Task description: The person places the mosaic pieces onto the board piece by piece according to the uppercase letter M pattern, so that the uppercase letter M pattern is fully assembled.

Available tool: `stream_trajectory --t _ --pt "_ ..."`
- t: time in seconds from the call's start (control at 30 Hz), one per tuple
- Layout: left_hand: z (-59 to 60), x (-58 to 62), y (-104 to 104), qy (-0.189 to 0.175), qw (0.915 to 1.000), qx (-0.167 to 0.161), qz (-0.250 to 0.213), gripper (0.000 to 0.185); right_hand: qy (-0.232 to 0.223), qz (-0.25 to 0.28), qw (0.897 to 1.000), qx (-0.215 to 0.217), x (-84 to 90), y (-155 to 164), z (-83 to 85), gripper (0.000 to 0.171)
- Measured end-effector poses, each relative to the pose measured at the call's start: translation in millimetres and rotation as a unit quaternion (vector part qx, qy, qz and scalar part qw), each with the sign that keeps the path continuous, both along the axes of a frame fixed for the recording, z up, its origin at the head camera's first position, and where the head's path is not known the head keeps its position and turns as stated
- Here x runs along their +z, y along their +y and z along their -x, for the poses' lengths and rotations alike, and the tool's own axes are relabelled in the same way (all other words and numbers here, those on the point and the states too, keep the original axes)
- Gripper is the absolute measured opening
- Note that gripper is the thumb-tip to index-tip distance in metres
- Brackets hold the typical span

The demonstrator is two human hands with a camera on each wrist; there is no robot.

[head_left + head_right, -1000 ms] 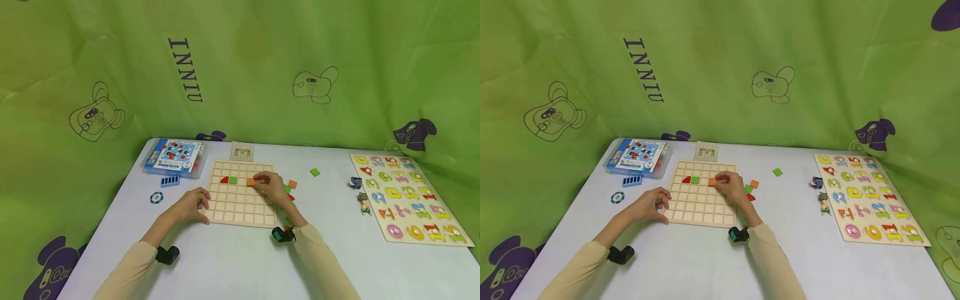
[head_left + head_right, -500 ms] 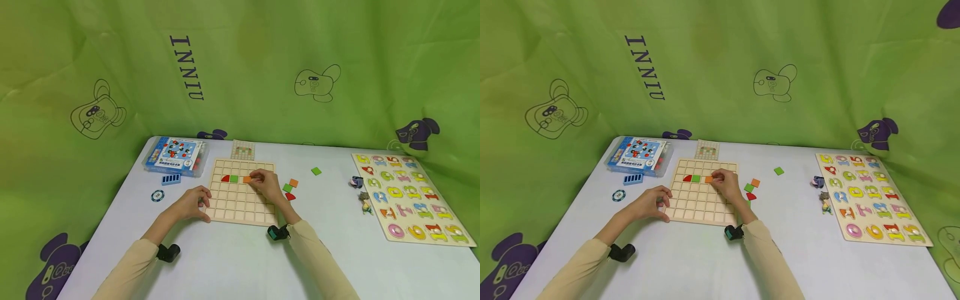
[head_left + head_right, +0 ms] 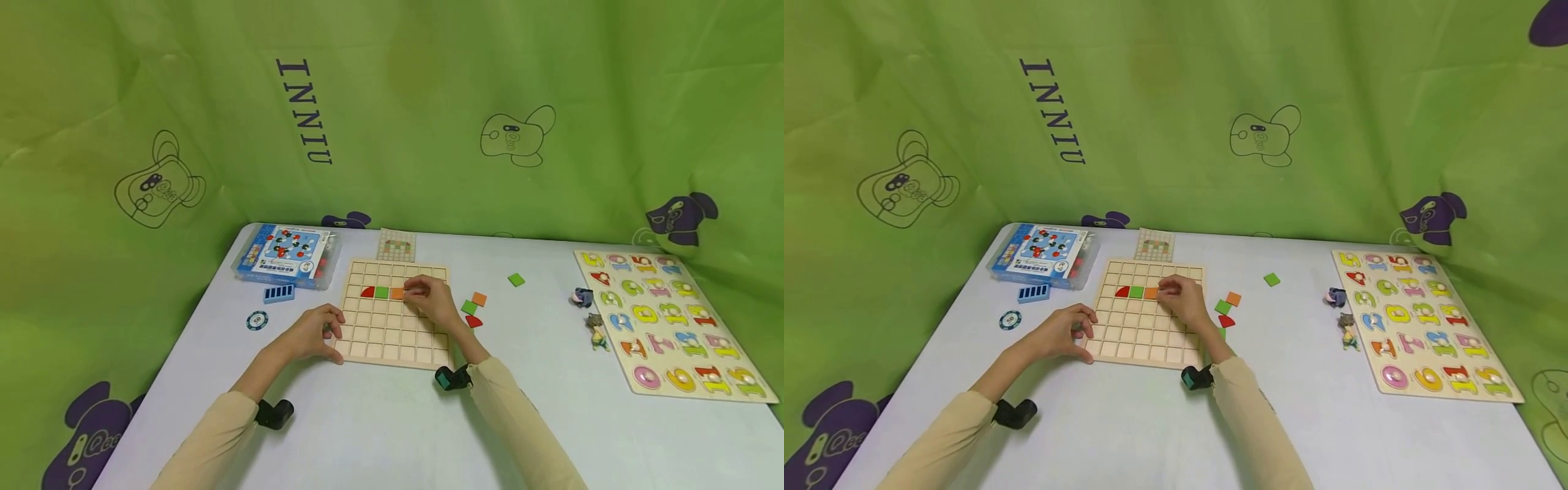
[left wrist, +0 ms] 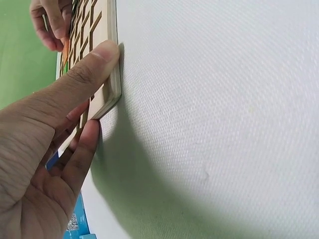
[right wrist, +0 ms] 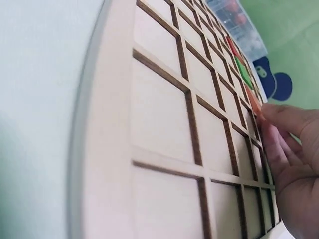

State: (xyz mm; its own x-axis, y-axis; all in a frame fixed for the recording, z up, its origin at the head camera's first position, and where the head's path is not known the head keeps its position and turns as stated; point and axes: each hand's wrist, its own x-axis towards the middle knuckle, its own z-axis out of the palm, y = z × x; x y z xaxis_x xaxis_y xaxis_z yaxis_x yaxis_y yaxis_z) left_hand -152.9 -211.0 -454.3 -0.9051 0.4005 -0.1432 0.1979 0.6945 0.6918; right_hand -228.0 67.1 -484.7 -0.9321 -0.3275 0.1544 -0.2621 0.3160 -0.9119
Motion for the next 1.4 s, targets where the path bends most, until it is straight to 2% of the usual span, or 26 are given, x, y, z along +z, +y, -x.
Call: stream_trajectory --t 0.17,0.3,0.37,0.47,0.57,0.7,0.8,0.9,0.97,1.13,1.3,1.4 --pt "-0.5 0.5 -1.0 0.001 1.0 0.001 0.005 0.037 -0.02 0.021 0.999 0.022 3.4 0.1 -3.7 0.024" --pt "-0.1 -0.1 -1.1 0.012 0.9999 -0.008 0.004 0.037 -0.013 0.041 0.999 0.021 25.6 9.2 -12.9 0.025" --pt "0.3 -1.0 -1.1 0.023 0.9996 -0.017 0.003 0.037 -0.007 0.062 0.998 0.001 31.8 20.5 -13.9 0.026" --pt "0.2 -1.7 -1.7 0.038 0.9988 -0.029 0.001 0.037 0.001 0.075 0.995 -0.063 27.6 45.2 -7.5 0.027" --pt "-0.4 -1.1 -3.3 0.045 0.9985 -0.031 0.006 0.036 0.011 0.079 0.984 -0.162 17.5 73.9 0.7 0.026" --pt "0.4 -0.9 -3.9 0.039 0.9989 -0.024 0.007 0.036 0.043 0.037 0.952 -0.301 13.8 110.9 2.1 0.029" --pt "1.2 -0.5 -3.8 0.034 0.9992 -0.021 0.0 0.036 0.034 -0.021 0.933 -0.357 5.7 133.0 2.5 0.039" --pt "1.3 -0.2 -3.9 0.032 0.9993 -0.019 -0.005 0.036 -0.001 -0.053 0.929 -0.365 -2.6 147.0 2.4 0.048" --pt "1.2 -0.2 -3.7 0.031 0.9993 -0.019 -0.007 0.037 -0.017 -0.049 0.931 -0.363 -6.2 153.2 3.0 0.049" --pt "1.2 -1.8 -3.3 0.031 0.9993 -0.02 -0.005 0.037 -0.016 -0.038 0.93 -0.365 -7.6 162.2 6.6 0.042" --pt "1.1 -2.9 -3.0 0.027 0.9994 -0.019 -0.008 0.036 -0.029 -0.064 0.928 -0.366 -7.9 164.6 8.0 0.042" --pt "0.9 -2.7 -2.5 0.029 0.9992 -0.024 -0.014 0.036 -0.013 -0.056 0.925 -0.376 -10.0 164.8 8.4 0.038"
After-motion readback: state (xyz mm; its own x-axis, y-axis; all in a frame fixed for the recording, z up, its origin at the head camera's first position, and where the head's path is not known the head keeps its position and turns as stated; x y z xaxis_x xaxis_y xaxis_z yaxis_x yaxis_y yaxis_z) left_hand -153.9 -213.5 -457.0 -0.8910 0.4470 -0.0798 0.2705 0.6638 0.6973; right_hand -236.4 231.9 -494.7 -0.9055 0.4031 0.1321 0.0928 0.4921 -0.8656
